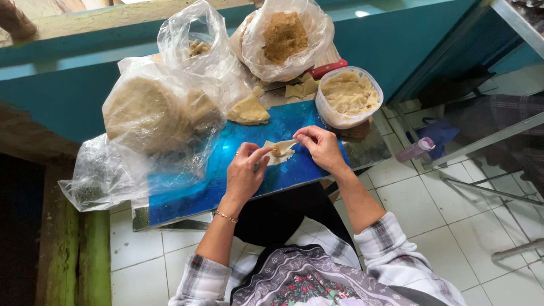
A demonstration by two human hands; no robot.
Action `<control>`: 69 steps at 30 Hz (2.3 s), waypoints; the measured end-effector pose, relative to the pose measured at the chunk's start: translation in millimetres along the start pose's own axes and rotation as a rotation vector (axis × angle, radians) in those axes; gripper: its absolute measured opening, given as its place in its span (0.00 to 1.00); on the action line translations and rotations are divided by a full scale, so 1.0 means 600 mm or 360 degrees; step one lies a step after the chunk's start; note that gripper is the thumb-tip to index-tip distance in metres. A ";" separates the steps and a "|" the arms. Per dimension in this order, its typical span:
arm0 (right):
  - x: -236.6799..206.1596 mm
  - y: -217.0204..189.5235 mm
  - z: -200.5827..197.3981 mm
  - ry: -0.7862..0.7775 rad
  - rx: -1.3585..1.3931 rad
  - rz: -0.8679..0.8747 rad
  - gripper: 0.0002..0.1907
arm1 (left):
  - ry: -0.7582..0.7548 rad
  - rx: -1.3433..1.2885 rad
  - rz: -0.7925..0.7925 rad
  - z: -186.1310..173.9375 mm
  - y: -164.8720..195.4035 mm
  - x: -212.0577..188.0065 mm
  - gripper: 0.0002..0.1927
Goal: The person sits at a table folding square dough wrappers into filled pastries. They scoop filling from a plastic container with a spoon onto a wrapper, fold the wrapper over the filling, press the edges closed by hand, and set the finished pastry aside, repeating the cycle.
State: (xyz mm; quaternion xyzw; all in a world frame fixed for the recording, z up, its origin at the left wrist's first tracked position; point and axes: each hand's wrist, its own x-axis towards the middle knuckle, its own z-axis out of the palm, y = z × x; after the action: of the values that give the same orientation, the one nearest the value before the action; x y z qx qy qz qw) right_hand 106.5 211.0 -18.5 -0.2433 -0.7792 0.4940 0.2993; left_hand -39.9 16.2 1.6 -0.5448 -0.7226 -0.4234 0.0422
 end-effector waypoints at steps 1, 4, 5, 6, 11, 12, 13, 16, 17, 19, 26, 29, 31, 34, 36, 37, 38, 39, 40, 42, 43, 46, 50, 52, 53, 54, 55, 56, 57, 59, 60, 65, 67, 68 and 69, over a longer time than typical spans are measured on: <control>-0.001 -0.006 -0.002 -0.0001 -0.0036 -0.0063 0.06 | -0.0012 0.0033 0.0011 0.002 0.001 -0.001 0.12; -0.002 -0.026 -0.005 -0.0046 -0.0163 -0.0139 0.06 | -0.0042 0.0122 0.0063 0.009 0.002 -0.001 0.13; -0.001 -0.032 -0.005 -0.0054 -0.0207 -0.0168 0.06 | -0.0048 0.0145 0.0086 0.010 0.001 0.000 0.13; -0.001 -0.037 -0.005 -0.0062 -0.0250 -0.0197 0.05 | -0.0053 0.0168 0.0110 0.011 0.000 -0.001 0.12; 0.002 -0.050 -0.008 -0.0087 -0.0303 -0.0203 0.05 | -0.0080 0.0196 0.0127 0.010 -0.003 -0.005 0.14; 0.002 -0.051 -0.009 -0.0085 -0.0292 -0.0215 0.05 | -0.0082 0.0195 0.0130 0.009 -0.003 -0.005 0.14; 0.002 -0.051 -0.010 -0.0083 -0.0282 -0.0223 0.05 | -0.0088 0.0193 0.0138 0.008 -0.002 -0.006 0.14; 0.000 -0.052 -0.014 -0.0068 -0.0294 -0.0262 0.05 | -0.0093 0.0188 0.0170 0.005 0.002 -0.006 0.13; 0.000 -0.053 -0.014 -0.0067 -0.0306 -0.0287 0.05 | -0.0089 0.0190 0.0180 0.004 0.003 -0.006 0.13; 0.000 -0.053 -0.014 -0.0041 -0.0330 -0.0354 0.04 | -0.0066 0.0185 0.0211 0.002 0.004 -0.002 0.14; 0.000 -0.052 -0.013 -0.0041 -0.0328 -0.0295 0.05 | -0.0064 0.0187 0.0205 0.003 0.004 -0.005 0.10; -0.001 -0.049 -0.013 0.0002 -0.0255 -0.0274 0.05 | -0.0010 0.0194 0.0150 0.005 0.001 -0.006 0.13; -0.002 -0.046 -0.014 0.0020 -0.0250 -0.0220 0.05 | 0.0010 0.0239 0.0134 0.007 0.001 -0.007 0.13; -0.005 -0.038 -0.013 0.0011 -0.0228 -0.0205 0.05 | 0.0006 0.0316 0.0151 0.009 0.000 -0.008 0.11; -0.004 -0.032 -0.013 0.0035 -0.0215 -0.0175 0.05 | 0.0013 0.0316 0.0146 0.008 -0.001 -0.010 0.10; -0.004 -0.030 -0.012 0.0044 -0.0207 -0.0154 0.05 | 0.0021 0.0302 0.0147 0.008 -0.001 -0.011 0.11; -0.002 -0.028 -0.012 0.0053 -0.0112 -0.0108 0.06 | 0.0030 0.0290 0.0147 0.008 -0.001 -0.011 0.11; 0.001 -0.026 -0.011 0.0065 -0.0018 -0.0066 0.06 | 0.0042 0.0277 0.0151 0.007 -0.001 -0.011 0.11; 0.007 -0.026 -0.011 0.0079 0.0075 -0.0030 0.06 | 0.0042 0.0292 0.0157 0.007 -0.001 -0.010 0.12; 0.021 -0.029 -0.014 0.0103 0.0298 0.0142 0.07 | 0.0034 0.0319 0.0178 0.006 0.000 -0.009 0.14; 0.031 -0.033 -0.016 0.0120 0.0410 0.0229 0.07 | 0.0034 0.0306 0.0184 0.005 0.000 -0.008 0.12; 0.078 -0.044 -0.018 0.0256 0.0712 0.0184 0.07 | 0.0079 0.0261 0.0189 0.003 0.000 -0.010 0.10; 0.190 -0.043 -0.023 0.0515 0.0962 0.0082 0.07 | 0.0231 0.0255 0.0055 0.004 -0.002 -0.020 0.06; 0.264 -0.036 -0.017 0.0794 0.0661 -0.0090 0.09 | 0.0258 0.0276 -0.0040 0.001 -0.006 -0.024 0.04; 0.296 -0.031 -0.012 0.0974 0.0125 -0.0306 0.08 | 0.0251 0.0277 -0.0080 0.000 -0.006 -0.026 0.04; 0.325 -0.027 -0.009 0.1132 -0.0417 -0.0525 0.07 | 0.0246 0.0278 -0.0116 -0.001 -0.007 -0.026 0.05; 0.352 -0.027 -0.005 0.1269 -0.0967 -0.0746 0.06 | 0.0237 0.0291 -0.0105 -0.001 -0.008 -0.026 0.05; 0.376 -0.031 0.003 0.1037 -0.1219 -0.0672 0.06 | 0.0226 0.0303 -0.0095 -0.001 -0.008 -0.025 0.06; 0.392 -0.037 0.010 0.0790 -0.1467 -0.0594 0.06 | 0.0209 0.0311 -0.0091 0.000 -0.007 -0.025 0.06; 0.398 -0.057 0.017 0.0709 -0.1752 -0.0781 0.08 | 0.0220 0.0341 -0.0063 0.002 -0.006 -0.019 0.08; 0.387 -0.069 0.020 0.0878 -0.1781 -0.1032 0.13 | 0.0216 0.0355 -0.0049 0.003 -0.006 -0.018 0.09; 0.169 -0.099 0.016 0.0472 -0.1213 -0.0974 0.09 | 0.0176 0.0308 -0.0107 0.004 -0.007 -0.016 0.08; 0.059 -0.096 0.007 0.0130 -0.0899 -0.0721 0.04 | 0.0158 0.0287 -0.0165 0.004 -0.006 -0.020 0.07; 0.020 -0.094 0.004 0.0049 -0.1013 -0.0463 0.05 | 0.0149 0.0285 -0.0195 0.004 -0.007 -0.020 0.07; -0.011 -0.091 0.004 -0.0034 -0.1121 -0.0207 0.06 | 0.0141 0.0286 -0.0224 0.006 -0.006 -0.020 0.07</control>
State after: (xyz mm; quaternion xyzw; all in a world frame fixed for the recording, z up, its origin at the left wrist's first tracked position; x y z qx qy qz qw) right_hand 105.1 183.6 29.0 -0.2764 -0.9186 0.1775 0.2196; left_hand -36.6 9.1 -9.0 -0.4675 -0.7914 -0.3827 0.0929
